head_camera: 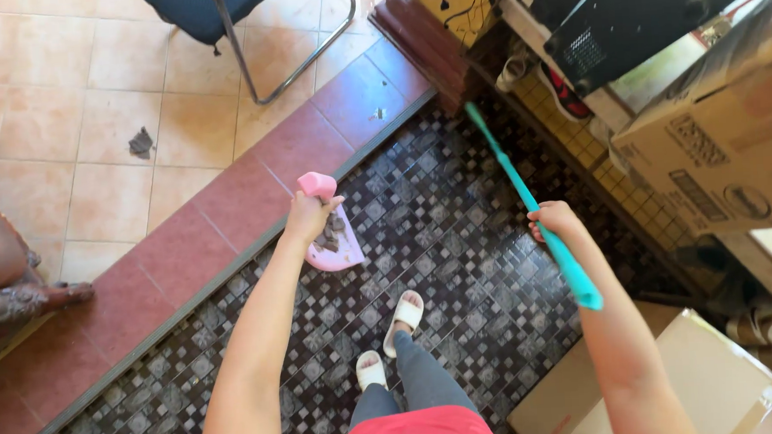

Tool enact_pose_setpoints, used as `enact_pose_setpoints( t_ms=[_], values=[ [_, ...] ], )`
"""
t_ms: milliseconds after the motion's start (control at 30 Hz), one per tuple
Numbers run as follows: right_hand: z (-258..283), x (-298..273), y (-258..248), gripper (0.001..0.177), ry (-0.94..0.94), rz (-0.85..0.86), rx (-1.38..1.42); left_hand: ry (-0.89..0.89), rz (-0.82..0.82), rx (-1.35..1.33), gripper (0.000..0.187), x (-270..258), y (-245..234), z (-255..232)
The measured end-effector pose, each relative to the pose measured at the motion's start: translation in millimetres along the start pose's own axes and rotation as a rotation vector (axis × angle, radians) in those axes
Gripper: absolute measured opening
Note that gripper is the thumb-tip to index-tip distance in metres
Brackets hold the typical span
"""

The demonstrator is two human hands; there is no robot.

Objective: Sweeping the floor with a broom and dustpan and organizing cardboard pieces.

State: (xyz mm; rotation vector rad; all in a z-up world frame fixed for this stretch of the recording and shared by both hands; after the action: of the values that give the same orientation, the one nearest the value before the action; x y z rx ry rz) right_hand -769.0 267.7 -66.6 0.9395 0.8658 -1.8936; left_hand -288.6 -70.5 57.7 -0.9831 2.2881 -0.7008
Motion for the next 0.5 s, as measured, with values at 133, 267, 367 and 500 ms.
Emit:
enact_pose_setpoints(
  t_ms=[133, 267, 367, 500],
  values=[
    [9.0, 99.3, -10.5, 0.021, -0.022, 0.016, 0.158, 0.083, -0.090, -0.087, 0.033, 31.7, -9.1, -41.2],
    [12.3, 148.0, 8.5, 0.023, -0.031, 0.063, 0.144, 0.071, -0.125, -0.074, 0.033, 55.0, 6.8, -36.1],
    [21.4, 110.2, 40.0, 0.050, -0.008, 0.163, -0.179, 0.150, -0.166, -0.092, 0.032, 61.8, 22.3, -40.8],
    [33.5, 27.2, 59.8, 0.084, 0.044, 0.456, -0.518, 0.153, -0.184, -0.076, 0.036, 58.3, 43.7, -43.2]
  ],
)
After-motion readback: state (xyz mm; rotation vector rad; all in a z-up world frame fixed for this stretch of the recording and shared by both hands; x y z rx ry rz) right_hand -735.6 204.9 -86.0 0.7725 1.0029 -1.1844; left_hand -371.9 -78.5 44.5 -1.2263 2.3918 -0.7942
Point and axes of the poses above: each hand's wrist, its own x-axis towards the middle knuckle, its own y-axis out of the palm, z = x × y, the point moved 9 cm from there along x, towards the middle knuckle, and after that the axes turned 10 degrees about z, right-handed, at the moved point
